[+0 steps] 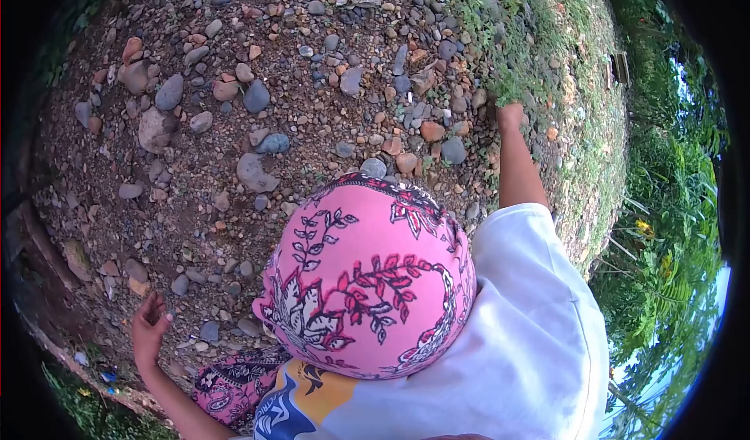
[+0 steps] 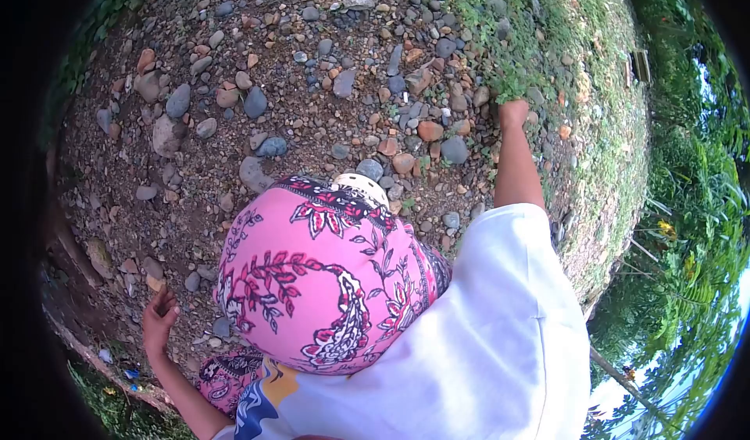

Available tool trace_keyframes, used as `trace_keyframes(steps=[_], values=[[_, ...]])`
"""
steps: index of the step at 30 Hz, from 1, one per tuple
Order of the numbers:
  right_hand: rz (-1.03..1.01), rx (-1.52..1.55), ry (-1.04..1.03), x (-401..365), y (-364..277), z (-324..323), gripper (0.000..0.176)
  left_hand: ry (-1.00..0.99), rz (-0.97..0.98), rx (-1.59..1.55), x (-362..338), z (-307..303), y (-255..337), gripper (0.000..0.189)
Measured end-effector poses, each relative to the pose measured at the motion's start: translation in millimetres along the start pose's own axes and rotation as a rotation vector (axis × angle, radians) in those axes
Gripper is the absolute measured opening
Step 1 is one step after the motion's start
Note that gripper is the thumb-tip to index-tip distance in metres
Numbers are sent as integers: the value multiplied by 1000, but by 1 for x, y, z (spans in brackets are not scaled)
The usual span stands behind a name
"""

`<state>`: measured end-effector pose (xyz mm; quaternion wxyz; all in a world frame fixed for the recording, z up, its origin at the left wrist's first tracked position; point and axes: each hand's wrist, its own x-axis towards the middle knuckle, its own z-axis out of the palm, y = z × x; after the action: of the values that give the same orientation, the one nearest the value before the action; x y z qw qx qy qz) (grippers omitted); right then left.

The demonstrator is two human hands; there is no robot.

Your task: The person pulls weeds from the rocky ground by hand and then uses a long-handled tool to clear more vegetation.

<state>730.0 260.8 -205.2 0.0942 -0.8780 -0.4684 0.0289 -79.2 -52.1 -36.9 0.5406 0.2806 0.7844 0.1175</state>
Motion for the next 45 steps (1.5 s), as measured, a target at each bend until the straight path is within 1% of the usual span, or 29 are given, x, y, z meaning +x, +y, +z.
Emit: trace_keyframes(steps=[1,2,3,5,8,9,10,12,14,17,18,21,22,25,26,27,29,30,33,36,39,40,42,45], values=[[53,-59,13,3,-1,7,26,7,-7,13,-2,-1,-2,68],[54,-71,114,3,-5,10,20,11,-16,2,-4,-1,-4,69],[47,-99,108,8,1,17,20,13,-23,-10,-5,-1,-5,69],[36,-158,100,32,36,46,20,15,-33,-24,-6,0,-4,69],[154,108,129,23,47,47,17,15,-39,-30,-6,1,-1,69],[107,308,173,24,49,50,19,11,-39,-33,-4,1,-3,69],[60,507,215,35,73,70,21,7,-39,-33,-3,1,-3,68],[-14,747,264,30,69,67,25,8,-52,-37,-2,3,3,69],[-64,824,282,-3,16,12,25,1,-56,-41,-1,3,6,69],[142,1190,-92,0,16,-15,21,-12,-40,-49,3,3,7,69],[260,1092,-270,3,18,-24,19,-11,-35,-46,5,1,3,69],[297,767,-345,0,4,-28,17,-12,-33,-37,7,1,3,69],[142,752,-284,-2,-3,-25,25,-12,-34,-32,7,1,5,69],[96,354,-237,-2,-29,-20,32,-2,-18,11,3,3,7,70],[101,223,-205,9,-28,-7,36,3,-13,15,1,2,7,70],[114,146,-174,16,-23,1,34,9,-8,18,-1,2,6,70],[140,-10,-113,-3,-61,-20,31,19,-10,13,-6,3,5,71],[134,-18,-94,-4,-63,-20,31,23,-16,8,-8,3,6,71],[24,133,57,-8,-56,-10,30,26,-31,-4,-10,3,5,72],[-57,124,62,-9,-58,-5,35,19,-37,-6,-6,2,1,72],[-42,63,-17,-10,-68,-4,33,14,-52,-23,-5,2,5,72],[-27,48,-12,-13,-75,-7,30,13,-61,-33,-5,3,8,72],[-23,73,26,-6,-64,5,25,17,-61,-46,-6,3,11,73],[-3,44,62,1,-61,10,23,19,-33,-32,-6,2,6,73]])
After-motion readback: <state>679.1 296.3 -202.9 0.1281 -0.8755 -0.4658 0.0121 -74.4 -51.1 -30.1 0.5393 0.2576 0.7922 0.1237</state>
